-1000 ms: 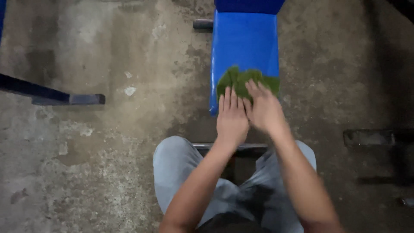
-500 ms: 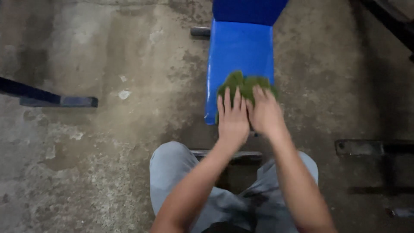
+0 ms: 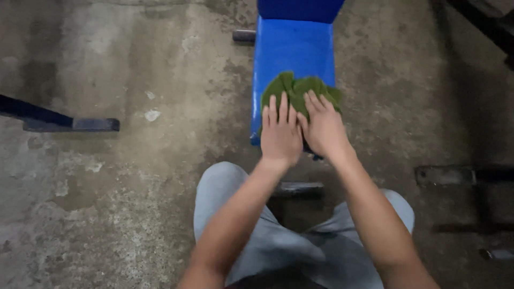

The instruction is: Wiping down gym benches and weight machine components using a cloth.

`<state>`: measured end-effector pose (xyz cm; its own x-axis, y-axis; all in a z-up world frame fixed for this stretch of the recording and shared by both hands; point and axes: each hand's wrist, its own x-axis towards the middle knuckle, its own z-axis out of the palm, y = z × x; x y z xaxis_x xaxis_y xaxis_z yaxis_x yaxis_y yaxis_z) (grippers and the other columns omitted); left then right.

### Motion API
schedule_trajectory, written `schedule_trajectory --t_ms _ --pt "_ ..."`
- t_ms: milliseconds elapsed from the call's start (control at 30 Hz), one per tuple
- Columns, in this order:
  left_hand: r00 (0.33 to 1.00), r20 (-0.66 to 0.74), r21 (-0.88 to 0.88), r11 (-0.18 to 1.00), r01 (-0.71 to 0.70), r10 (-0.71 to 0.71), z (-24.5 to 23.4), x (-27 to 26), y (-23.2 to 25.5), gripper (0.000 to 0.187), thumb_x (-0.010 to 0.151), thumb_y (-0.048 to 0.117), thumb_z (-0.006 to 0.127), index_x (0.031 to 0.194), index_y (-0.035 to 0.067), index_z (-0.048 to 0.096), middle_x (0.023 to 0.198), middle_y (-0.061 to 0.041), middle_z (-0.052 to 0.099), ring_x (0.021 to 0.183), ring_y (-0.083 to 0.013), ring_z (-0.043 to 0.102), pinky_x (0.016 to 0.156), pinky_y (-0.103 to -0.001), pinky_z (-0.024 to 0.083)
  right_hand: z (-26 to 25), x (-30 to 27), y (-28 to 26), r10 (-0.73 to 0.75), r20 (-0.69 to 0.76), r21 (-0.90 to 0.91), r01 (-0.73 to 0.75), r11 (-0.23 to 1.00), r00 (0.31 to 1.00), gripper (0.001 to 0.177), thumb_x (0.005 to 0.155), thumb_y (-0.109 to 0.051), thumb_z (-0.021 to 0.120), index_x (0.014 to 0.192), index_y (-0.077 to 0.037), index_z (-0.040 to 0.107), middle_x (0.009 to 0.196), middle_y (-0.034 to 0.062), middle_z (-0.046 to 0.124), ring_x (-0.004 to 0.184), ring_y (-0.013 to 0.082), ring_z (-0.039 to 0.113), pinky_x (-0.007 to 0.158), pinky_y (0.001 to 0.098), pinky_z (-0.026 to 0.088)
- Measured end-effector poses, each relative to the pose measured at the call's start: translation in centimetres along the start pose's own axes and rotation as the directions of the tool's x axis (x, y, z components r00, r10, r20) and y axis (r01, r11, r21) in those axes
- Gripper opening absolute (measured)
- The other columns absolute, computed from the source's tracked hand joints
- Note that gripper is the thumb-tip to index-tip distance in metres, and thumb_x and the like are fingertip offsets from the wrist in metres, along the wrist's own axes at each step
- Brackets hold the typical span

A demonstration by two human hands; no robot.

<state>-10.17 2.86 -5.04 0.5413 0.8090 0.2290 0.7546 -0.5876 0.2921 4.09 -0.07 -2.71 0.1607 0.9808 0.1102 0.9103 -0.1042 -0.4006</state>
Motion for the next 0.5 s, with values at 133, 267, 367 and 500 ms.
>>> schedule_trajectory --t_ms 133,267,367,500 --pt "0.998 -0.042 -0.069 0.997 0.046 -0.049 1.4 0.7 -0.6 0.057 0.102 0.033 0.047 0.148 -0.001 0.046 0.165 -0.021 0.030 0.156 -0.0424 0.021 0.126 -0.055 0.017 0.6 2.3 1.2 -0.108 0.076 -0.161 0.119 0.980 0.991 0.058 0.105 -0.033 0.053 0.151 0.002 0.048 0.160 0.0205 0.044 0.145 0.0457 0.039 0.118 0.0496 0.036" --pt "0.995 -0.018 -0.037 0.994 0.102 -0.102 3.1 8.0 -3.0 0.057 0.105 0.034 0.044 0.153 0.003 0.045 0.168 -0.018 0.026 0.158 -0.0412 0.018 0.128 -0.056 0.016 0.6 10.2 1.4 0.072 0.167 -0.025 -0.069 0.997 0.983 0.066 0.097 -0.042 0.055 0.156 -0.016 0.043 0.167 0.0077 0.030 0.154 0.0413 0.021 0.120 0.0633 0.021" --pt "0.982 0.016 -0.070 0.980 0.186 -0.186 4.7 13.4 -5.3 0.059 0.100 0.035 0.042 0.152 0.008 0.041 0.167 -0.013 0.021 0.155 -0.0398 0.013 0.124 -0.056 0.012 1.7 16.2 1.8 0.106 0.190 -0.053 -0.097 0.994 0.976 0.068 0.096 -0.045 0.055 0.157 -0.019 0.040 0.168 0.0053 0.026 0.155 0.0409 0.017 0.120 0.0635 0.020" --pt "0.983 0.033 -0.117 0.976 0.181 -0.179 5.7 12.9 -6.1 0.063 0.098 0.037 0.042 0.155 0.010 0.037 0.167 -0.011 0.020 0.154 -0.0393 0.013 0.123 -0.057 0.012 3.9 16.7 3.7 0.085 0.171 -0.070 -0.074 0.995 0.982 0.068 0.098 -0.045 0.054 0.157 -0.015 0.040 0.168 0.0101 0.027 0.153 0.0440 0.020 0.122 0.0570 0.022"
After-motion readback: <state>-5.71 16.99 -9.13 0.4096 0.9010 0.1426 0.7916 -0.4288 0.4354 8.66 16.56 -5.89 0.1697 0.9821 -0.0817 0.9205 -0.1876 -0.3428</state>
